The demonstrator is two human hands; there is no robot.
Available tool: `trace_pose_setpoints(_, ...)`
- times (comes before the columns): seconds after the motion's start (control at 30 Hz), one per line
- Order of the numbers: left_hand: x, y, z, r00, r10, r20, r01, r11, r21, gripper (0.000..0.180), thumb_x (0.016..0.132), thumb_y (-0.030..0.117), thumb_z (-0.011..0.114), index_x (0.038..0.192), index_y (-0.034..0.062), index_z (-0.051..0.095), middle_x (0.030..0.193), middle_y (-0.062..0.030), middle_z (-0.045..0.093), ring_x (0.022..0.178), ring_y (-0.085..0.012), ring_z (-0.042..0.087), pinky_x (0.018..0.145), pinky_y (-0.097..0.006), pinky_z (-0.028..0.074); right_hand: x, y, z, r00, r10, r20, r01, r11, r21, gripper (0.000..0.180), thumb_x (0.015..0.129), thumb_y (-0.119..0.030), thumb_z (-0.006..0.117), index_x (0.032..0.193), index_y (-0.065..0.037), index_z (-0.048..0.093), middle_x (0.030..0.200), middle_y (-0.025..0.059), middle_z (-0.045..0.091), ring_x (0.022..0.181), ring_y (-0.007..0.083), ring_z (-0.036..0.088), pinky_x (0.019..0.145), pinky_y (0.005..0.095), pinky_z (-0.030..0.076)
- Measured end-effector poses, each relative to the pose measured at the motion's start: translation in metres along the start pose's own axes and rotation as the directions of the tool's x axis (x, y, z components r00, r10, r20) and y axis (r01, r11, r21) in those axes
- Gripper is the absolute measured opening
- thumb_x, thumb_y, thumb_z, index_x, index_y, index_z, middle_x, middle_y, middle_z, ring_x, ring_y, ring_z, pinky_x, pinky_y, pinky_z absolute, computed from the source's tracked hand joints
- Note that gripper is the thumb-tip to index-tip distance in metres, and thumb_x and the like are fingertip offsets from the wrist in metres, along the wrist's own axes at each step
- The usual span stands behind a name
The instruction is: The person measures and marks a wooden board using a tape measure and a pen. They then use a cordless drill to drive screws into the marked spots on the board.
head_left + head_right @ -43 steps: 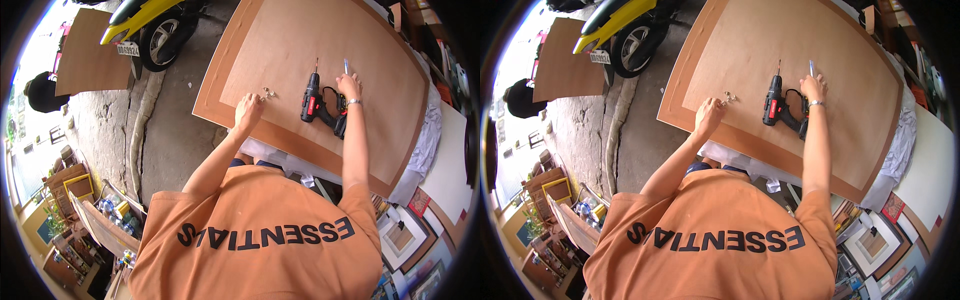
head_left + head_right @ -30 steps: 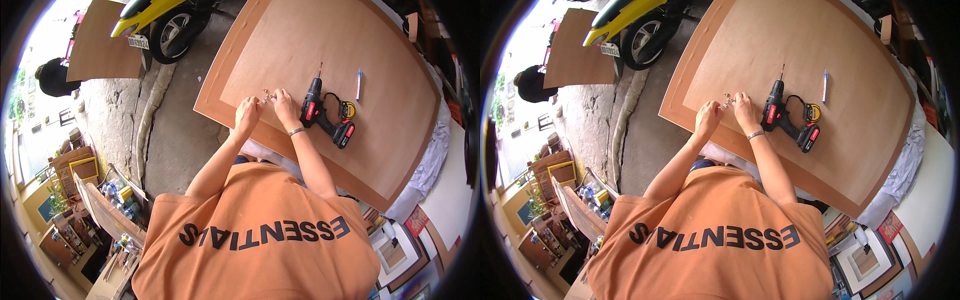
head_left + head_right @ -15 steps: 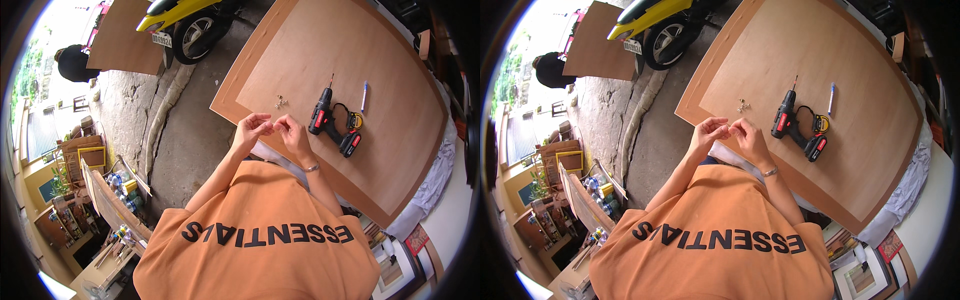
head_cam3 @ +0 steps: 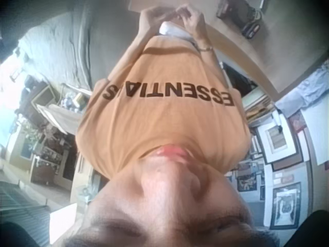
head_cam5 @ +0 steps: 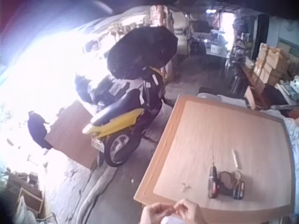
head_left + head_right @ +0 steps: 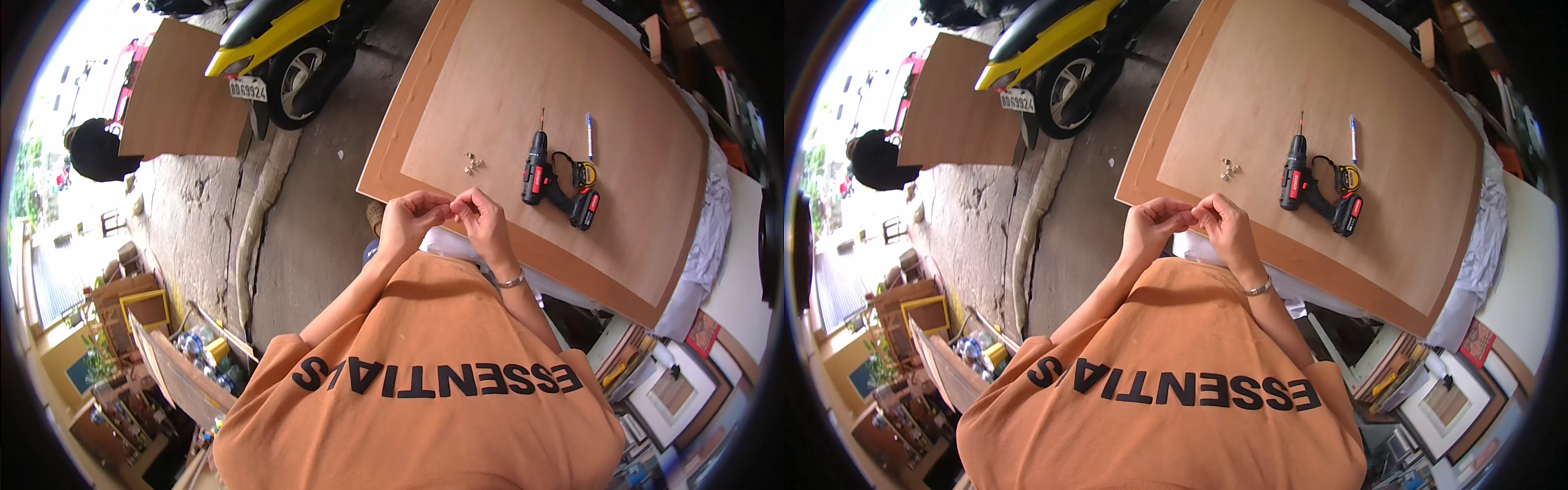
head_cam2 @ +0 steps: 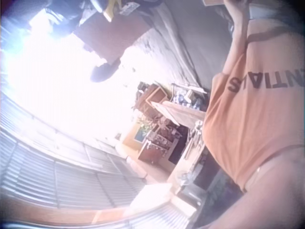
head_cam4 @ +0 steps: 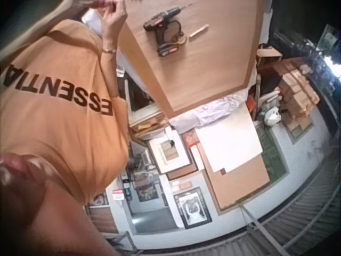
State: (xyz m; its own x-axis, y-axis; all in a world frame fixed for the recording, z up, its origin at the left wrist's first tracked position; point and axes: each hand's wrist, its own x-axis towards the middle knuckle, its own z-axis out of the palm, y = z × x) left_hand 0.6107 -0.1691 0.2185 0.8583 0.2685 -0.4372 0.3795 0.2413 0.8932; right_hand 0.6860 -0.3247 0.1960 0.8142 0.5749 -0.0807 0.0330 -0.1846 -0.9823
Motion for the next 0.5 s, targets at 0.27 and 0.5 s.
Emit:
trace_pose_setpoints(0.27, -0.002, -0.011, -0.11, 0.875, -0.144, 0.463, 0.254, 0.949, -0.185, 0.023, 0.09, 0.014, 0.075, 0.103, -0.0038, 0.068, 0.091, -0.011, 0.074, 0.085, -0.0151, 0.071, 0.077, -0.027, 0.057, -0.02, 0.005, 0.092, 0.974, 0.227, 0.0, -0.215, 0.923, 0.319, 0.033, 0.093, -0.029, 0.071, 0.101, -0.002, 0.053, 0.083, -0.0001, 0.059, 0.071, 0.0082, 0.059, 0.065, 0.0246, 0.053)
trace_pose_setpoints(0.5, 0.017, -0.031, -0.159, 0.89, -0.224, 0.397, 0.287, 0.952, -0.108, 0.014, 0.089, 0.008, 0.073, 0.098, -0.0018, 0.068, 0.092, -0.0098, 0.073, 0.084, -0.017, 0.071, 0.077, -0.029, 0.058, -0.032, -0.001, 0.108, 0.969, 0.213, -0.122, -0.199, 0.973, 0.116, 0.031, 0.1, -0.032, 0.061, 0.094, -0.002, 0.057, 0.078, 0.0018, 0.06, 0.07, 0.009, 0.058, 0.064, 0.0251, 0.049)
